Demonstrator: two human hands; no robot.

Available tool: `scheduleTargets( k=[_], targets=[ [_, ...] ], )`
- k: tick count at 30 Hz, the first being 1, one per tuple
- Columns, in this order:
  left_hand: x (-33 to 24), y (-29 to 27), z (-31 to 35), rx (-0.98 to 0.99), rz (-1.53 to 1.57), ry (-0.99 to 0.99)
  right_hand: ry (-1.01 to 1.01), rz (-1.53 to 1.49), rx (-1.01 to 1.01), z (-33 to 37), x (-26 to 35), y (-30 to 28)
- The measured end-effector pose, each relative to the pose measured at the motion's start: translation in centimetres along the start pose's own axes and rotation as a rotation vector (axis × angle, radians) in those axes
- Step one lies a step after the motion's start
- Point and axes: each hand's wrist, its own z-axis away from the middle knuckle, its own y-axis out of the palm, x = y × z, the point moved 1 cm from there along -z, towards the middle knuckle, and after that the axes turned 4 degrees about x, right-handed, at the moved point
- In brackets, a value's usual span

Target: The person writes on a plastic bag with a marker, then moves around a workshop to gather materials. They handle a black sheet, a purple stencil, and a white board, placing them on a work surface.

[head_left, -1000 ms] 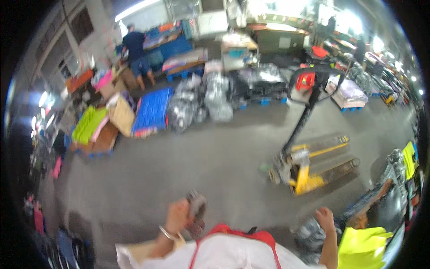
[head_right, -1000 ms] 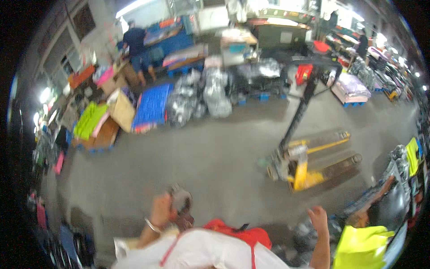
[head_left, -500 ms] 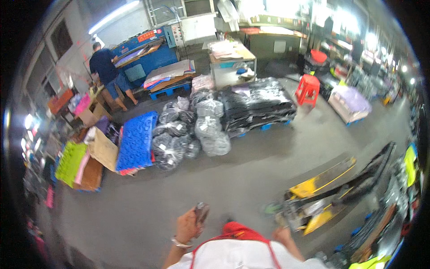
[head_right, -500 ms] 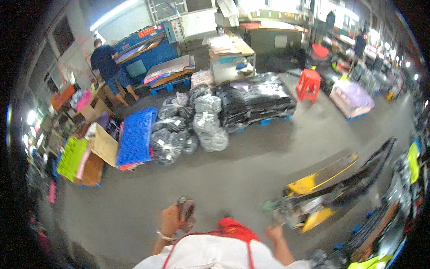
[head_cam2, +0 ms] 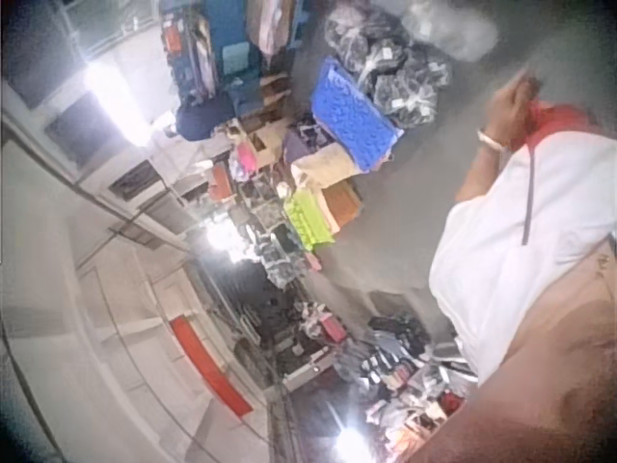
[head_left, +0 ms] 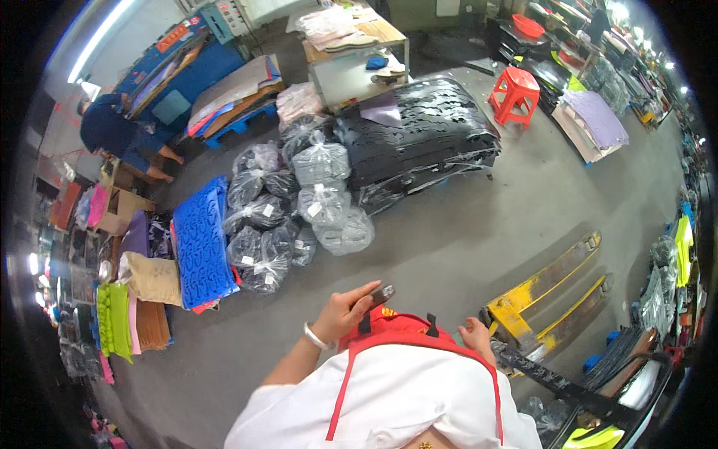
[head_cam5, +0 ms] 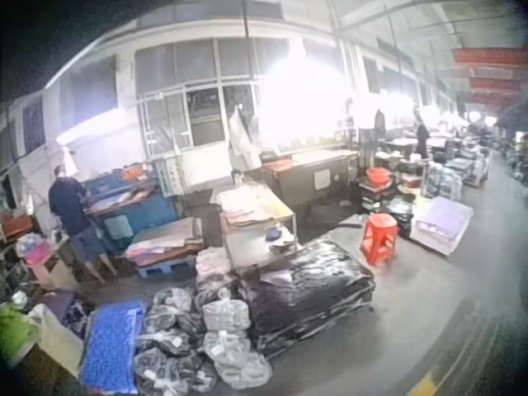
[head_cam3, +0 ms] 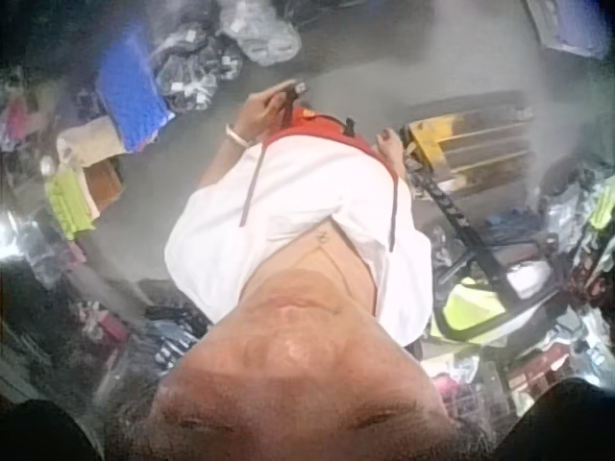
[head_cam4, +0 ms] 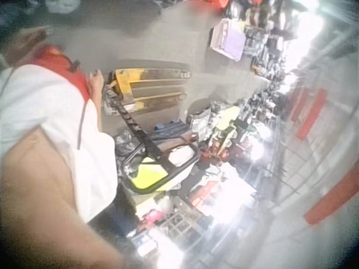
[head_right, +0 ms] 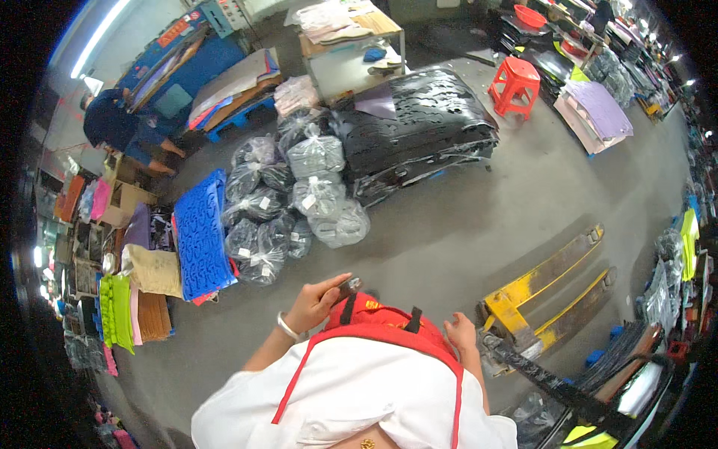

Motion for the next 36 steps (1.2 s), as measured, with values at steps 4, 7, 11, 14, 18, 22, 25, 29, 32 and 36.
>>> scheduleTargets(
  k=[4,7,11,14,18,22,25,29,32,36],
  targets=[
    [-1.7,0.0,-11.9,0.23,-0.04,0.155,0.198,0.009,0.09,-2.3,-1.5,-2.3],
    [-2.5,1.8,-21.6,0.382,-0.092,0.102,0.35,-0.065,0.211,-6.6,-3.3,-4.9],
    [-4.1,7.7,-33.9,0.249,0.165,-0.017,0.339,-0.171,0.09,-15.7,-5.3,-11.7],
    [-7.0,11.4,-42.9,0.211,0.309,0.014,0.248,-0.088,0.048,-23.4,-5.9,-20.8],
    [-10.6,14.2,-53.7,0.299,0.445,0.059,0.176,-0.174,-0.209,-31.7,-6.1,-34.3],
    [-11.8,17.9,-65.0,0.291,0.431,-0.015,0.091,-0.183,-0.324,-40.6,-6.3,-44.8],
    [-11.7,20.8,-74.5,0.249,0.386,-0.09,0.073,-0.09,-0.237,-46.6,-6.5,-49.6],
    [-13.4,22.9,-85.9,0.257,0.357,0.075,0.225,-0.147,-0.164,-52.8,-7.8,-56.2],
    [-15.6,23.1,-92.6,0.221,0.219,0.092,0.26,-0.153,-0.085,-56.9,-9.1,-60.8],
    [-17.1,22.5,-102.6,0.288,0.229,0.052,0.22,-0.122,-0.039,-65.8,-10.3,-66.2]
  ],
)
